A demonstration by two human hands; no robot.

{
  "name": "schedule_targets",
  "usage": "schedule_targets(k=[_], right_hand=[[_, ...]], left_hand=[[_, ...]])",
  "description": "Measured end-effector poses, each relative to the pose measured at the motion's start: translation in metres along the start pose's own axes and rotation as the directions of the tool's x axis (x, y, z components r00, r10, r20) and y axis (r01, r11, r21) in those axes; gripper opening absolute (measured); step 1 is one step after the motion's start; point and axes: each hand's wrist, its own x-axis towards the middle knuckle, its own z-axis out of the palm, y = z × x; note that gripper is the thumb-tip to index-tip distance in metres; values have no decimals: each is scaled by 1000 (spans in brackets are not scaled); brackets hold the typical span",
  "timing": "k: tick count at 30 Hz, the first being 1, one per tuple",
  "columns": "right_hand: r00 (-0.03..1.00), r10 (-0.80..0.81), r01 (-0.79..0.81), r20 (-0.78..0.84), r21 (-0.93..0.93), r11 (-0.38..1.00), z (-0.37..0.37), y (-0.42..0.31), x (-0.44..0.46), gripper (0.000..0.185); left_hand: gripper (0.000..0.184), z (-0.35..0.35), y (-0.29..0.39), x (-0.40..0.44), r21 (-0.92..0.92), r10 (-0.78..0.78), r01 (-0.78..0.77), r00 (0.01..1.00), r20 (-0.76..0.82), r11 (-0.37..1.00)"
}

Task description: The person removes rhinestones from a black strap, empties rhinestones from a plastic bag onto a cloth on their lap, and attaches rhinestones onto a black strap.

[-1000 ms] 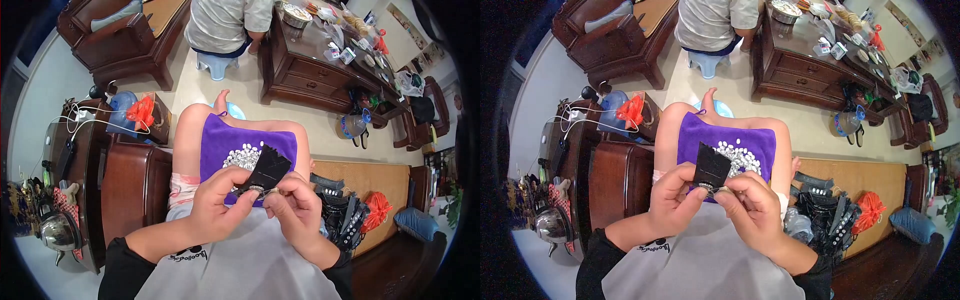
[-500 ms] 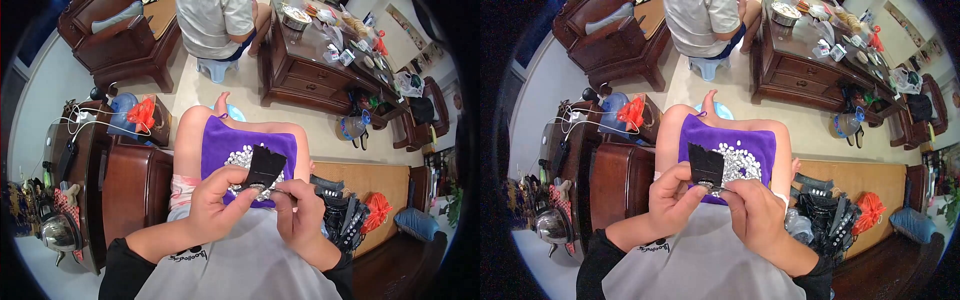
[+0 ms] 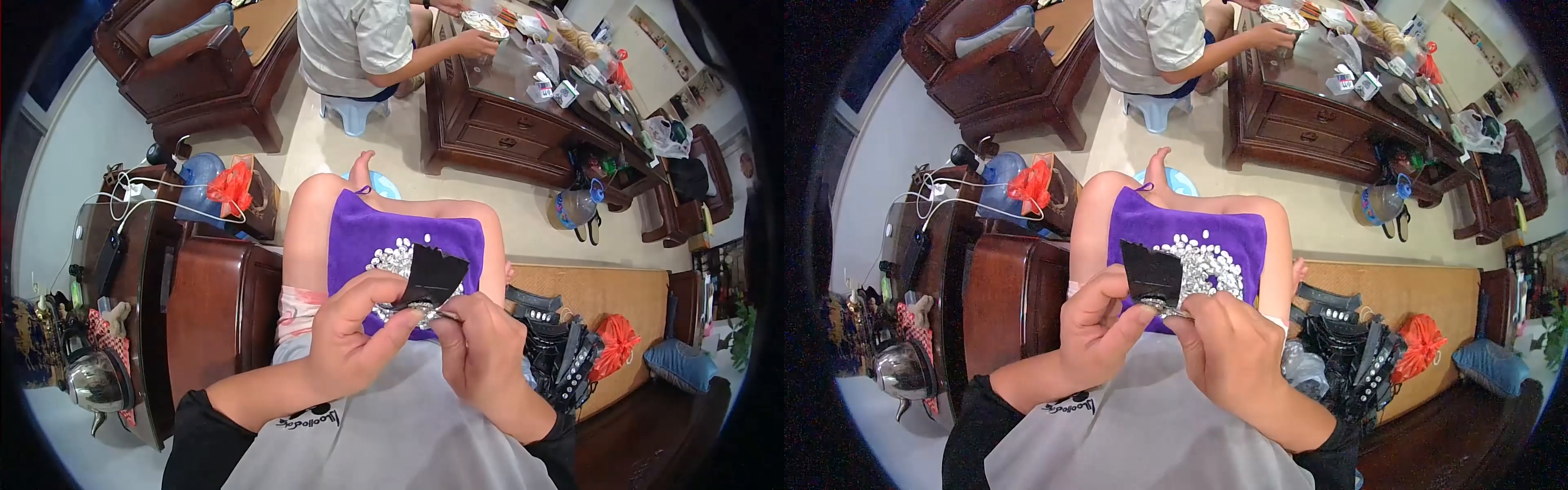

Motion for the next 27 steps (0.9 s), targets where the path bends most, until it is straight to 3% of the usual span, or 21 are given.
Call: schedule_targets(k=[5,15,27], right_hand=[[996,63,-62,59,-21,998,-1,0,0,13],[949,162,-216,271,182,959,-15,4,7,15],[965,128,-144,230,56,988,-19,6,5,14]], left_hand=[[20,0,-1,-2,42,-4,4,1000,11,999],[15,-6,7,6,155,-3,-19,990,142,988],[14,-5,12,3,172,-65,41,988,139,984]])
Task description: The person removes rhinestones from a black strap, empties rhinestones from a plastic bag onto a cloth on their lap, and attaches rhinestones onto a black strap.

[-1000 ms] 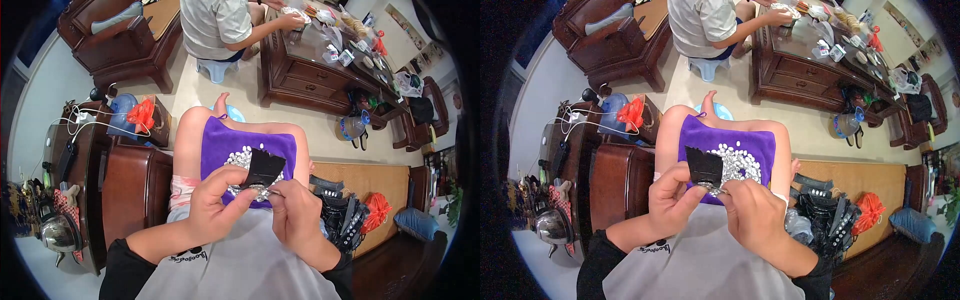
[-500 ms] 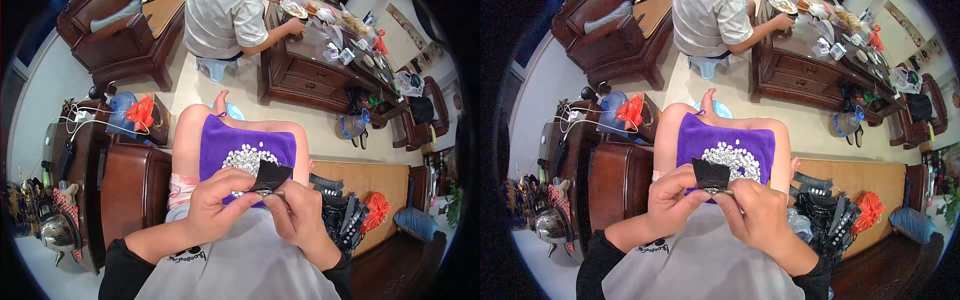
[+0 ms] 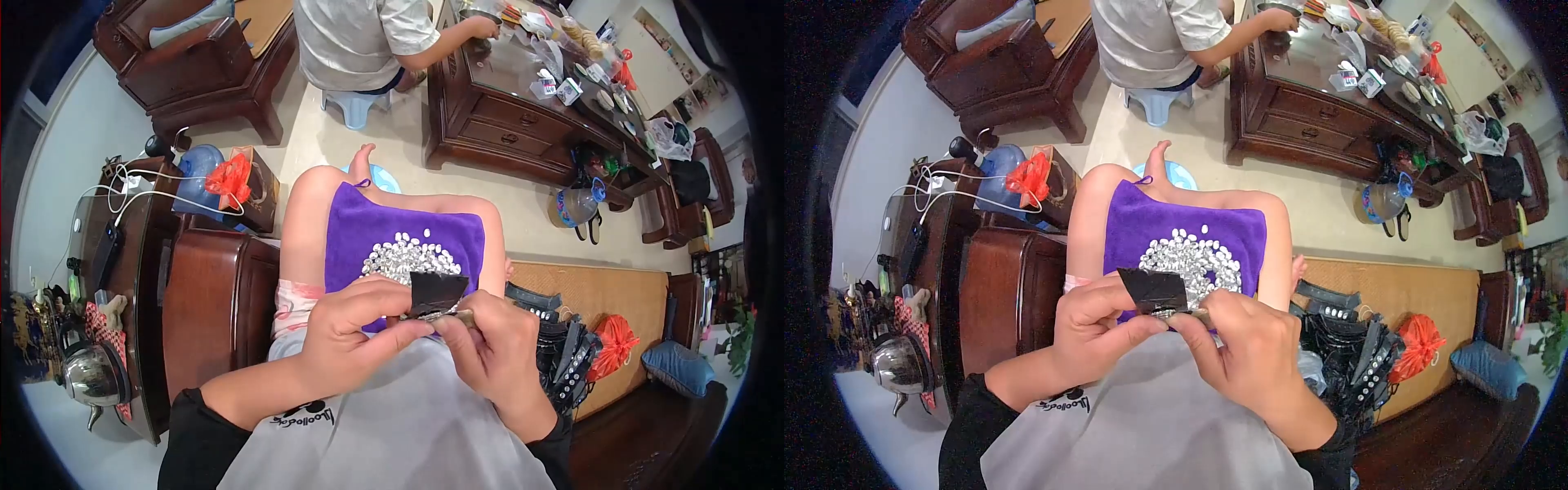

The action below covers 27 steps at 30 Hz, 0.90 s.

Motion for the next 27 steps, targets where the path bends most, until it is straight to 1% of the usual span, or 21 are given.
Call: schedule_targets(k=[4,6,8,9,13,19,24,27], right_hand=[[1000,12,-12,22,6,1000,1,0,-2,11],[997,69,-56,-43,248,967,6,-1,-4,10],[986,140,-80,-91,480,874,10,-2,-6,11],[986,141,-81,-91,481,873,11,-1,-6,11],[999,24,0,-49,440,898,13,0,-5,15],[997,23,9,-71,425,905,16,0,-5,13],[995,55,-18,-79,406,914,16,-4,-6,13],[995,58,-29,-82,324,945,16,-6,-4,15]], left_hand=[[14,5,-4,-2,-63,13,-16,999,-48,998],[14,6,-5,-3,-45,15,-19,997,-81,999],[14,6,-5,-4,-25,15,-18,993,-114,1000],[14,7,-5,-4,-24,14,-17,994,-112,1000],[14,7,-4,-1,15,84,-83,989,-119,996],[14,7,-1,1,46,91,-86,989,-113,995],[15,6,-2,1,70,126,-120,988,-88,990],[12,5,-2,0,109,130,-120,987,-90,987]])
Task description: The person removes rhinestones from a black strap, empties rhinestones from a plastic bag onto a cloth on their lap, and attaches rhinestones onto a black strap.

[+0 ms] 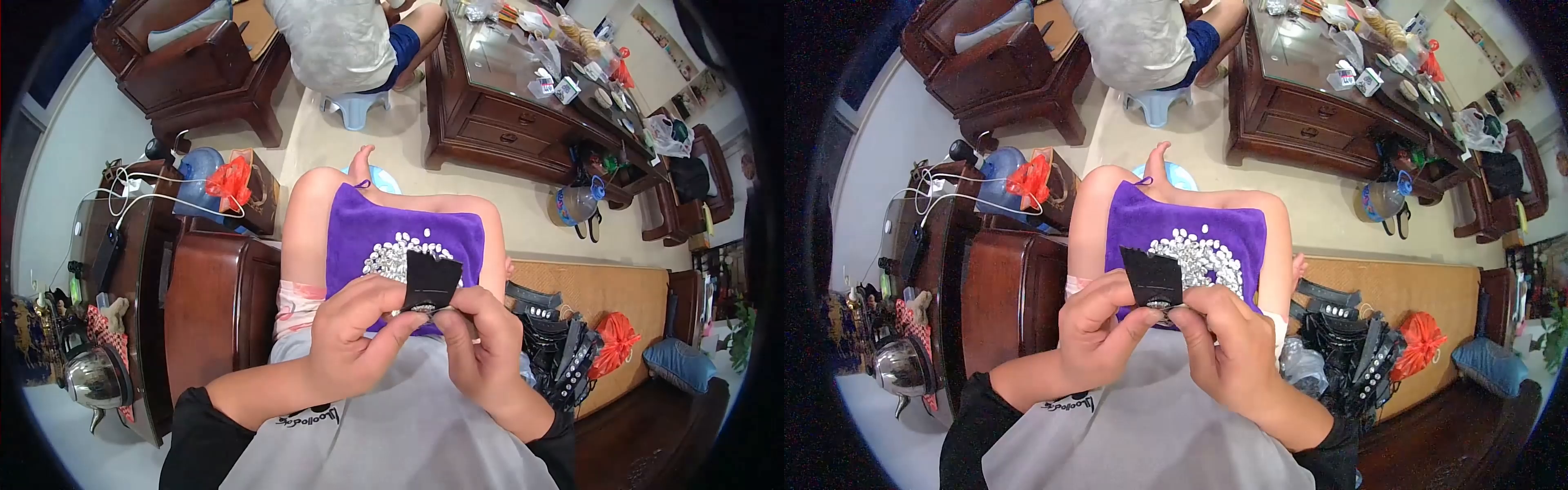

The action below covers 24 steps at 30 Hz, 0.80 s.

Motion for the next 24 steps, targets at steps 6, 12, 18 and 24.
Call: schedule_targets(k=[6,12,18,24], right_hand=[[988,-136,130,-68,-92,987,3,11,7,18],[971,-217,204,-98,-125,971,2,15,8,20],[976,-187,172,-111,-131,976,4,14,6,19],[979,-171,151,-112,-165,975,5,13,4,20]], left_hand=[[9,1,8,-1,-434,-432,393,902,11,811],[11,0,7,-1,-560,-566,510,820,86,653],[10,-1,8,-2,-575,-593,541,797,117,613],[8,0,9,-2,-554,-606,562,785,126,613]])
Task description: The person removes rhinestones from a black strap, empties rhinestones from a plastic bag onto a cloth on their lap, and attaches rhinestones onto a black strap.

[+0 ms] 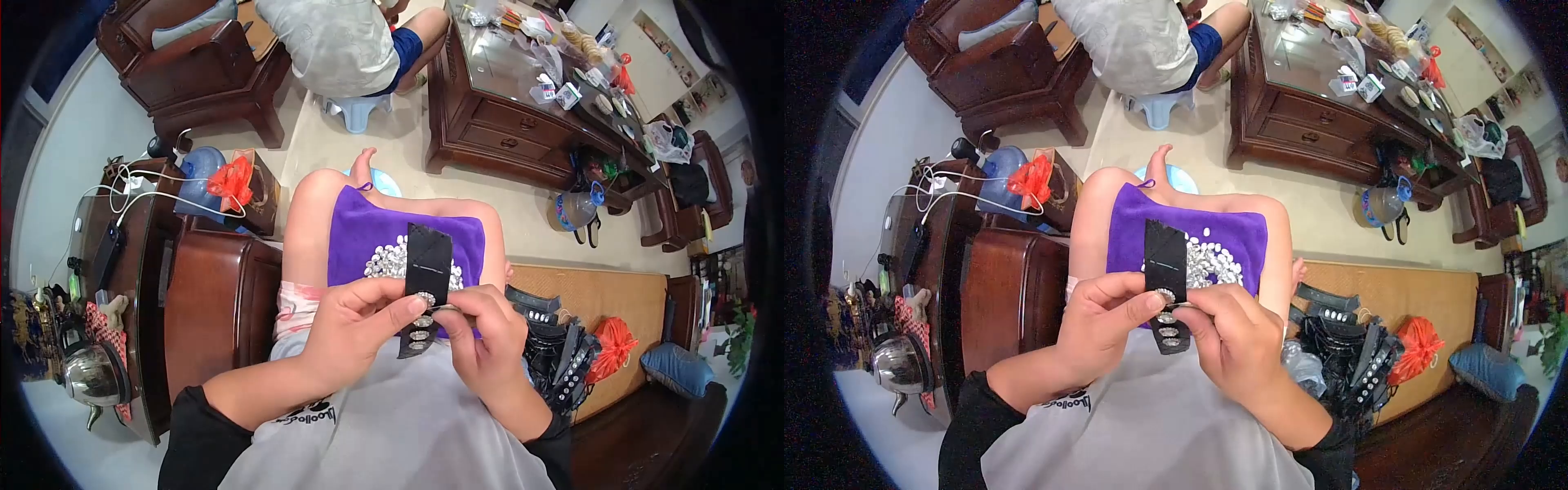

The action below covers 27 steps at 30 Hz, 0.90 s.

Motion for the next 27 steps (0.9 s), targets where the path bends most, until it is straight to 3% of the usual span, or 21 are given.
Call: schedule_targets(k=[3,8,12,22,27], right_hand=[[1000,-18,18,-22,-1,1000,0,0,1,19],[995,96,-96,25,19,995,-2,-3,-1,18],[985,165,-170,60,97,981,-2,-4,-1,16],[986,150,-157,78,103,982,-11,-8,3,14],[984,158,-166,82,96,981,-12,-8,1,15]], left_hand=[[9,0,-1,1,20,21,-21,999,29,1000],[9,-3,-11,2,187,154,-155,988,21,970],[12,-7,-13,3,351,340,-357,934,111,866],[10,-6,-1,-1,256,101,-99,995,7,961],[7,-2,3,-1,292,98,-89,995,-14,952]])
